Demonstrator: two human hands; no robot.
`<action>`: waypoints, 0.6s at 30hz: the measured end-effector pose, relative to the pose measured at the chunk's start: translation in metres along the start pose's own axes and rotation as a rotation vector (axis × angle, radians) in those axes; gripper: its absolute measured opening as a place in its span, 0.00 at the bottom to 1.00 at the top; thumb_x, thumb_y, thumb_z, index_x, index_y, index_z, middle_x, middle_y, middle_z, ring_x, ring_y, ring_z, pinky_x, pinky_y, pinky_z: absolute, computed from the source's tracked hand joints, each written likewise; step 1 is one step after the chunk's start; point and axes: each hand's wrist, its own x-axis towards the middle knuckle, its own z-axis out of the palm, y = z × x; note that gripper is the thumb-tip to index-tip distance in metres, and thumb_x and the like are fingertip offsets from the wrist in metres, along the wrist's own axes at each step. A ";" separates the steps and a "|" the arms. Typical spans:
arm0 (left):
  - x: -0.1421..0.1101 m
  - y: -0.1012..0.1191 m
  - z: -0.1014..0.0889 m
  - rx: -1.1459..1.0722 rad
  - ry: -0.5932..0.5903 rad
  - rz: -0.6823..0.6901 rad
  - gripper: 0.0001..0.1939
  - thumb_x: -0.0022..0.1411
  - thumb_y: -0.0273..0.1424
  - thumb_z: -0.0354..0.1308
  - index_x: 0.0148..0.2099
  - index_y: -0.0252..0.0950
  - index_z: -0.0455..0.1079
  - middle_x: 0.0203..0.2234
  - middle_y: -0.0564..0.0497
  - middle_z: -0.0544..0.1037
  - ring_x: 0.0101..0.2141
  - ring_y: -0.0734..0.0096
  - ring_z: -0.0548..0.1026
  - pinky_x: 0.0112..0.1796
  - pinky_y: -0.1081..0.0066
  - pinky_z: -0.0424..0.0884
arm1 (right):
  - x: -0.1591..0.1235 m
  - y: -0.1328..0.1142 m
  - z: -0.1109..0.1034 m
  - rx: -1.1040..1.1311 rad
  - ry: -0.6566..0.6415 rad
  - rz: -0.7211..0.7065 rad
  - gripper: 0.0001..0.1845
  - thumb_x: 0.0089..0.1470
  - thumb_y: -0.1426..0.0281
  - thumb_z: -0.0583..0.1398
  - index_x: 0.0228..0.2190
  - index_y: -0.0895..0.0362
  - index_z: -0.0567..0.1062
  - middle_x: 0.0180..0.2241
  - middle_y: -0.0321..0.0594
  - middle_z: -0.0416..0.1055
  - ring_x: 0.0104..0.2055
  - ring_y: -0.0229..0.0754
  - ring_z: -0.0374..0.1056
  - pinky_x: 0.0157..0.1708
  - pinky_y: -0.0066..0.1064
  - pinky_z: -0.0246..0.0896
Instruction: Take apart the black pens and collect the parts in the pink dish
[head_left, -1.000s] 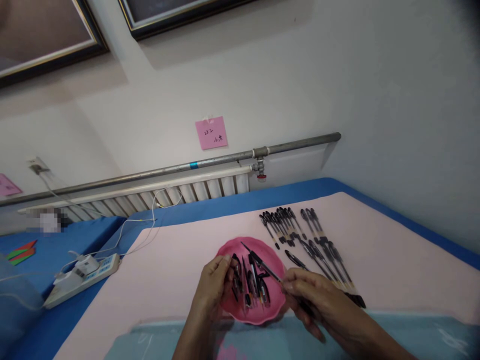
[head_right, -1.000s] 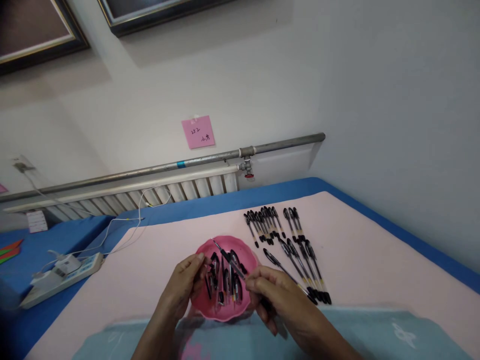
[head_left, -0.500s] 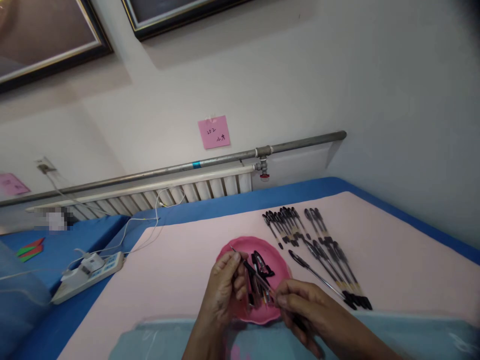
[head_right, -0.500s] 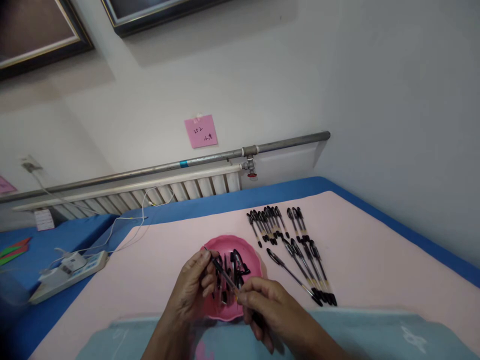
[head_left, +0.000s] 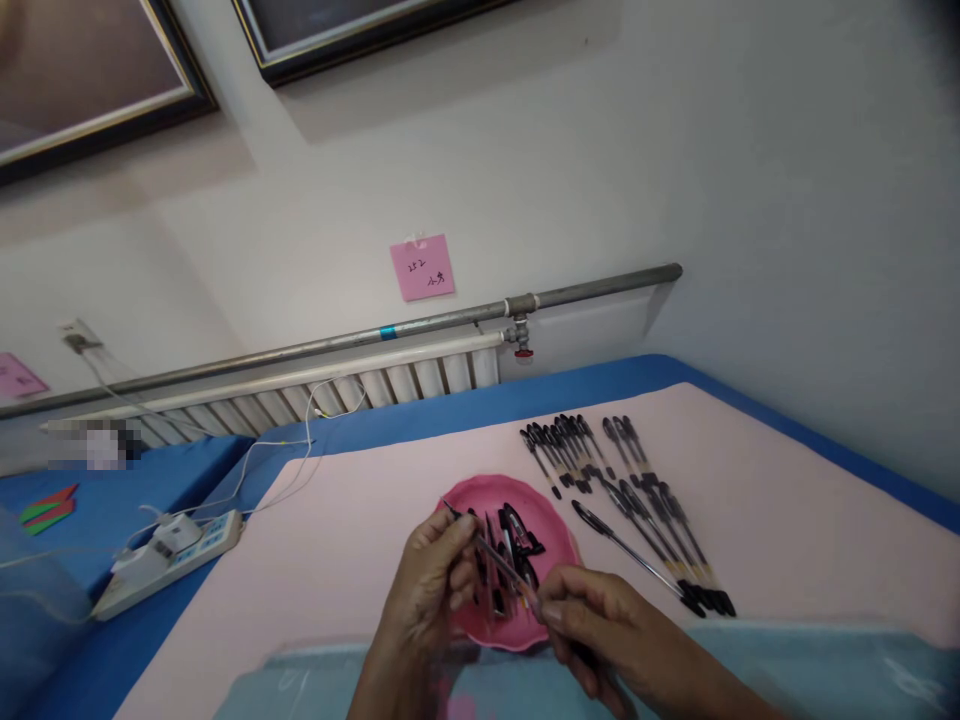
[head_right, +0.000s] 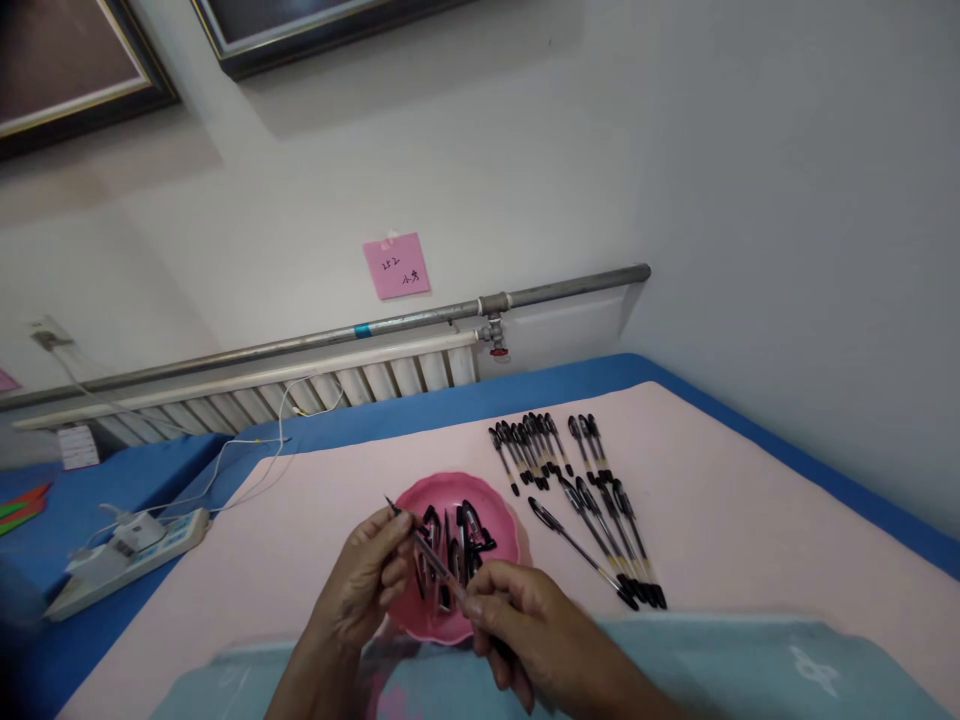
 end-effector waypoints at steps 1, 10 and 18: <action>0.001 0.004 -0.004 -0.026 0.035 0.039 0.18 0.42 0.37 0.68 0.30 0.31 0.67 0.13 0.62 0.61 0.11 0.91 0.50 0.11 0.85 0.42 | -0.001 -0.001 0.001 -0.007 0.003 0.007 0.11 0.48 0.61 0.55 0.24 0.56 0.63 0.13 0.27 0.61 0.09 0.27 0.51 0.08 0.19 0.44; 0.010 0.031 -0.047 -0.238 0.247 0.243 0.16 0.42 0.33 0.68 0.31 0.30 0.67 0.15 0.61 0.62 0.12 0.91 0.52 0.11 0.87 0.46 | -0.004 -0.002 -0.018 -0.176 0.086 0.092 0.09 0.48 0.63 0.54 0.23 0.55 0.64 0.16 0.29 0.62 0.11 0.27 0.51 0.09 0.19 0.41; 0.008 0.004 -0.019 0.093 0.145 0.135 0.17 0.47 0.40 0.64 0.27 0.33 0.62 0.13 0.60 0.64 0.11 0.87 0.55 0.11 0.84 0.48 | -0.004 -0.008 -0.024 -0.098 0.219 -0.062 0.12 0.51 0.62 0.52 0.23 0.56 0.65 0.15 0.29 0.61 0.12 0.29 0.52 0.12 0.22 0.45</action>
